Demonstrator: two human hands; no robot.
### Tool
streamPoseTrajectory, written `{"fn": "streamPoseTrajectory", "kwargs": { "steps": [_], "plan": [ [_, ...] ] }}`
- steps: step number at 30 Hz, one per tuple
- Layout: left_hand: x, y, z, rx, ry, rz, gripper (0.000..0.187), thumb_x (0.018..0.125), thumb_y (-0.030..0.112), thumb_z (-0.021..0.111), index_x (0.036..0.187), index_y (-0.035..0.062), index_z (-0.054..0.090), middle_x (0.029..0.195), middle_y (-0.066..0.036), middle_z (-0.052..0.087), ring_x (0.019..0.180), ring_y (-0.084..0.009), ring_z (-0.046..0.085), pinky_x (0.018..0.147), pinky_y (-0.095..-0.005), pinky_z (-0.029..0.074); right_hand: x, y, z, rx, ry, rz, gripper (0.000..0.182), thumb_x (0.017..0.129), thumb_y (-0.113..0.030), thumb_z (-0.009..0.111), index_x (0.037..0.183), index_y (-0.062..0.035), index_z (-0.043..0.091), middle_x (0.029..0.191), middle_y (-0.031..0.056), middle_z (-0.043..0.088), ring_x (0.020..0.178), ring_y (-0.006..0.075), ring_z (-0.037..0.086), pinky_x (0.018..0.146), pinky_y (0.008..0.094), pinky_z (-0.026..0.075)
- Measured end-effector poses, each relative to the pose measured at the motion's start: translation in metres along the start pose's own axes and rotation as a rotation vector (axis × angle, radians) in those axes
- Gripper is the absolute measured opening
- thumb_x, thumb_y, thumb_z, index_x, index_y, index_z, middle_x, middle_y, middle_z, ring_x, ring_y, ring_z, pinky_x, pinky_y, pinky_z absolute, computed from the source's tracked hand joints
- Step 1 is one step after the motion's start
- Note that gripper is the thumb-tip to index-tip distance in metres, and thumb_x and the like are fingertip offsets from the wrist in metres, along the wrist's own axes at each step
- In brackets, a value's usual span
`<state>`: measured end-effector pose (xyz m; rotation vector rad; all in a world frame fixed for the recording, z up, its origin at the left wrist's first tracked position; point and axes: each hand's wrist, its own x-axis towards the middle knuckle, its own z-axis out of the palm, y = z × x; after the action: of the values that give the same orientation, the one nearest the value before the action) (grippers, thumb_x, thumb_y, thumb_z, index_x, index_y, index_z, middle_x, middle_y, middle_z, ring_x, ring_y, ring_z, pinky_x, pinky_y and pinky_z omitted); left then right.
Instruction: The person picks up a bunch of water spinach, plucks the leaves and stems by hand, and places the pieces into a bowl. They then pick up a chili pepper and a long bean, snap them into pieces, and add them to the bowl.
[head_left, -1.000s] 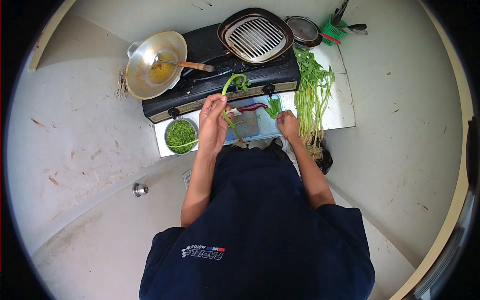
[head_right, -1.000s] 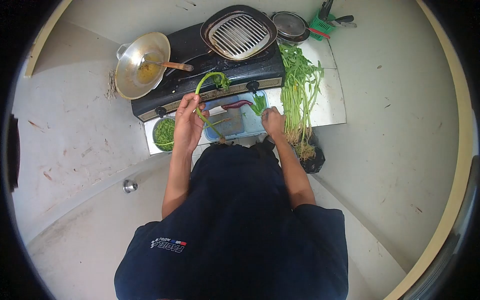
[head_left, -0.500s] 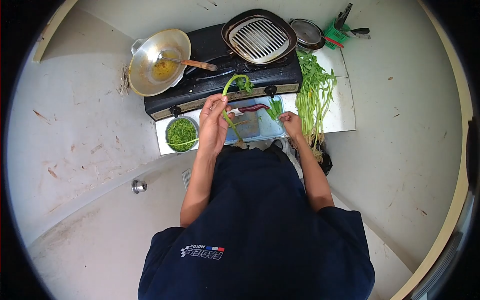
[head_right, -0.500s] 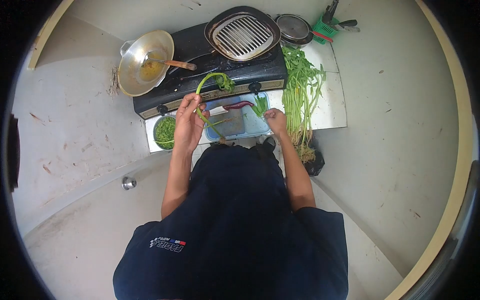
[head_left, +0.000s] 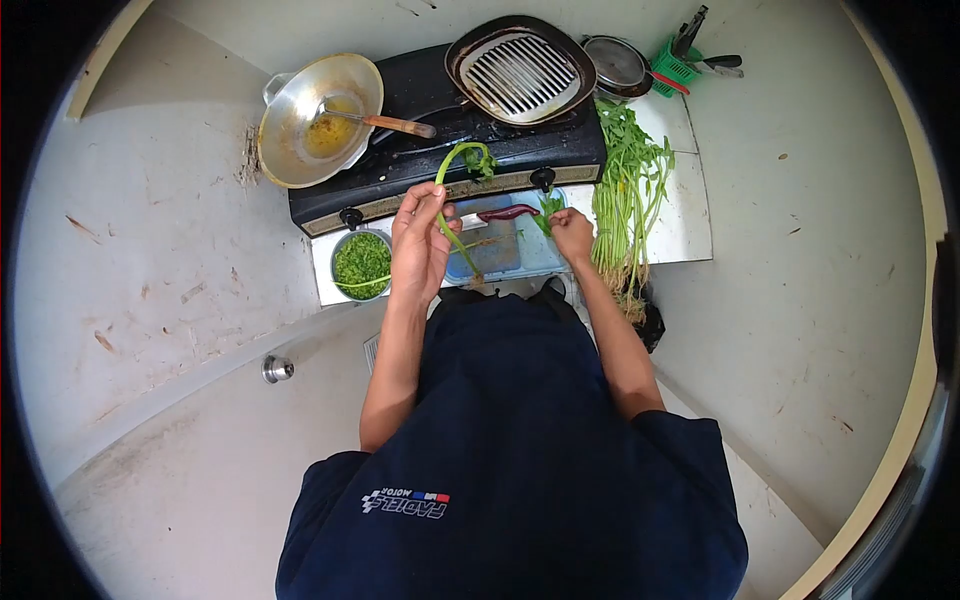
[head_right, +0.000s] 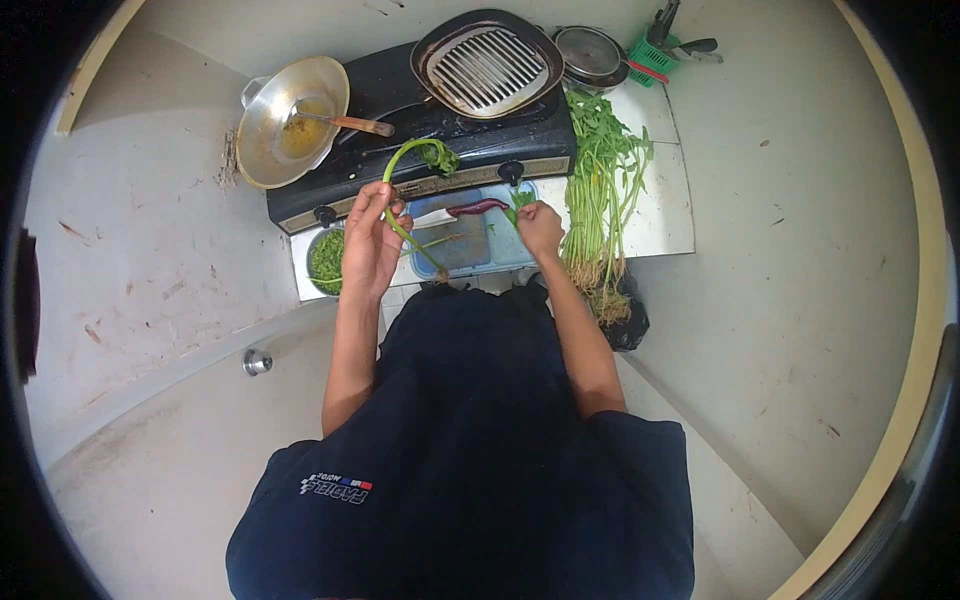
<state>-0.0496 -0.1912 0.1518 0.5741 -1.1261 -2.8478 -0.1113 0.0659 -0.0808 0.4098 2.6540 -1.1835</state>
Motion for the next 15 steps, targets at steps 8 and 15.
{"fn": "streamPoseTrajectory", "kwargs": {
  "steps": [8,15],
  "plan": [
    [-0.005,0.002,-0.009,-0.026,0.039,0.003,0.012,0.101,0.013,0.063,0.111,0.0072,0.06,0.098,0.001,0.058,0.085,-0.0091,0.055,0.073,-0.0261,0.047,-0.025,-0.003,0.018,-0.463,-0.071,-0.17,0.013,0.083,-0.02,0.066,0.09,-0.011,0.073,0.095,0.01,0.073,0.09,0.0311,0.071,0.085,0.0584,0.041],
    [-0.007,0.004,-0.013,-0.058,0.055,0.008,0.01,0.1,0.012,0.065,0.109,0.0078,0.062,0.098,0.001,0.058,0.086,-0.0092,0.055,0.073,-0.0263,0.047,-0.038,-0.01,0.008,-0.58,-0.109,-0.321,0.017,0.084,-0.021,0.069,0.096,-0.0088,0.072,0.105,0.0107,0.071,0.095,0.03,0.069,0.085,0.0588,0.04]
  ]
}}
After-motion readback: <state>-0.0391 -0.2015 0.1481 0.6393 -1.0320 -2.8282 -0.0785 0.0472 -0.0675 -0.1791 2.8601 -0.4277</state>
